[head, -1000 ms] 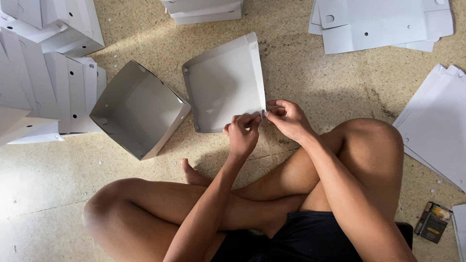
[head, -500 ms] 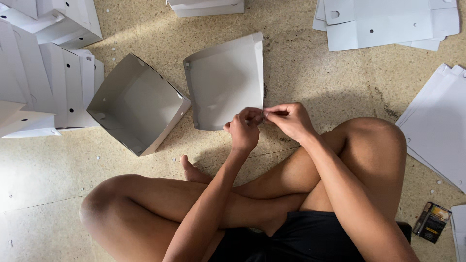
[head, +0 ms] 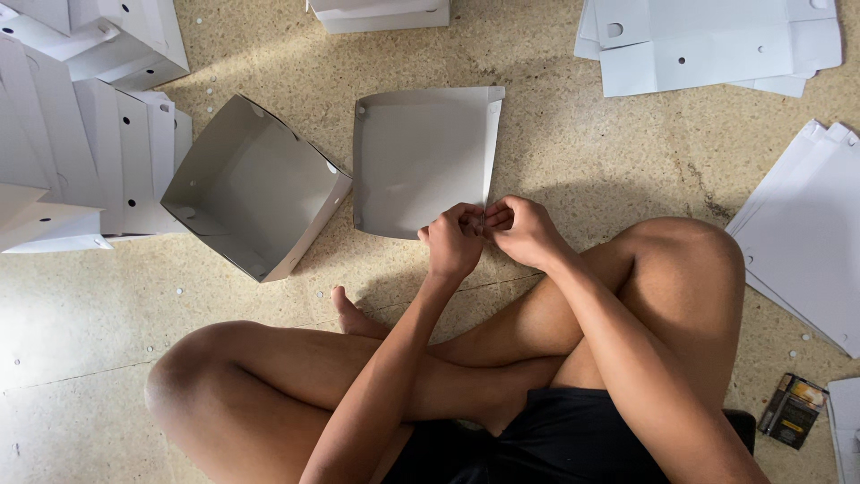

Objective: The person sits on the floor and assembles white cardboard boxes by folding the flaps and securing them with small fasteners. They handle flat cardboard pieces, fold them into box shapes, and stack the finished boxes.

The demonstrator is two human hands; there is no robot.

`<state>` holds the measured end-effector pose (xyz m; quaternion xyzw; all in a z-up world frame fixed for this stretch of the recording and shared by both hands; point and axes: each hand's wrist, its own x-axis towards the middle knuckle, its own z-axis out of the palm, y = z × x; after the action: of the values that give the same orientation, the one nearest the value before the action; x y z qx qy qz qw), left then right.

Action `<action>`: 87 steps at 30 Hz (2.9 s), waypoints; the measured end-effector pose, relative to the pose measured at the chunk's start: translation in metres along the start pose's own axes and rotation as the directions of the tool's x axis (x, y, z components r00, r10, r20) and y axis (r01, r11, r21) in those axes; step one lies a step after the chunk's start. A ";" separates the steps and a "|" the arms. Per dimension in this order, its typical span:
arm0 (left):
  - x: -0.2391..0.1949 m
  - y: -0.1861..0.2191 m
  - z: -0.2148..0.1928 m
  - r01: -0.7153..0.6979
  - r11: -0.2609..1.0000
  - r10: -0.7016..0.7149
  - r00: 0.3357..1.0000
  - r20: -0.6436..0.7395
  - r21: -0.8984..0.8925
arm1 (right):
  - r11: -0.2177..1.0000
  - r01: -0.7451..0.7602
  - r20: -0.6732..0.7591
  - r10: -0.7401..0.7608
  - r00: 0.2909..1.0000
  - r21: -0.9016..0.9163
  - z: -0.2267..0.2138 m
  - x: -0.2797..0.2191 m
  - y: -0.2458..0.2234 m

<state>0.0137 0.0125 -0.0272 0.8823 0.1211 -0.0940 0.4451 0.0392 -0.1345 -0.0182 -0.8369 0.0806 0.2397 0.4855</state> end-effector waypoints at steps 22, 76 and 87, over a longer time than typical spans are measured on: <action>0.030 0.079 -0.038 -0.208 0.926 0.127 0.957 0.261 0.314 | 0.985 0.146 -0.446 -0.087 0.891 0.098 -0.025 0.021 0.014; 0.032 0.050 0.002 -0.379 0.869 0.296 0.913 -0.281 -0.318 | 0.904 0.131 -0.274 -0.016 0.962 0.408 -0.031 0.025 -0.004; 0.008 0.036 -0.001 -0.205 0.868 0.081 0.957 -0.280 -0.452 | 0.943 0.181 -0.218 -0.121 0.968 0.280 -0.019 0.019 -0.003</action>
<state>0.0317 -0.0065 -0.0017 0.7570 0.1297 0.0848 0.6348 0.0629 -0.1471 -0.0167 -0.7775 0.0987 0.1024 0.6126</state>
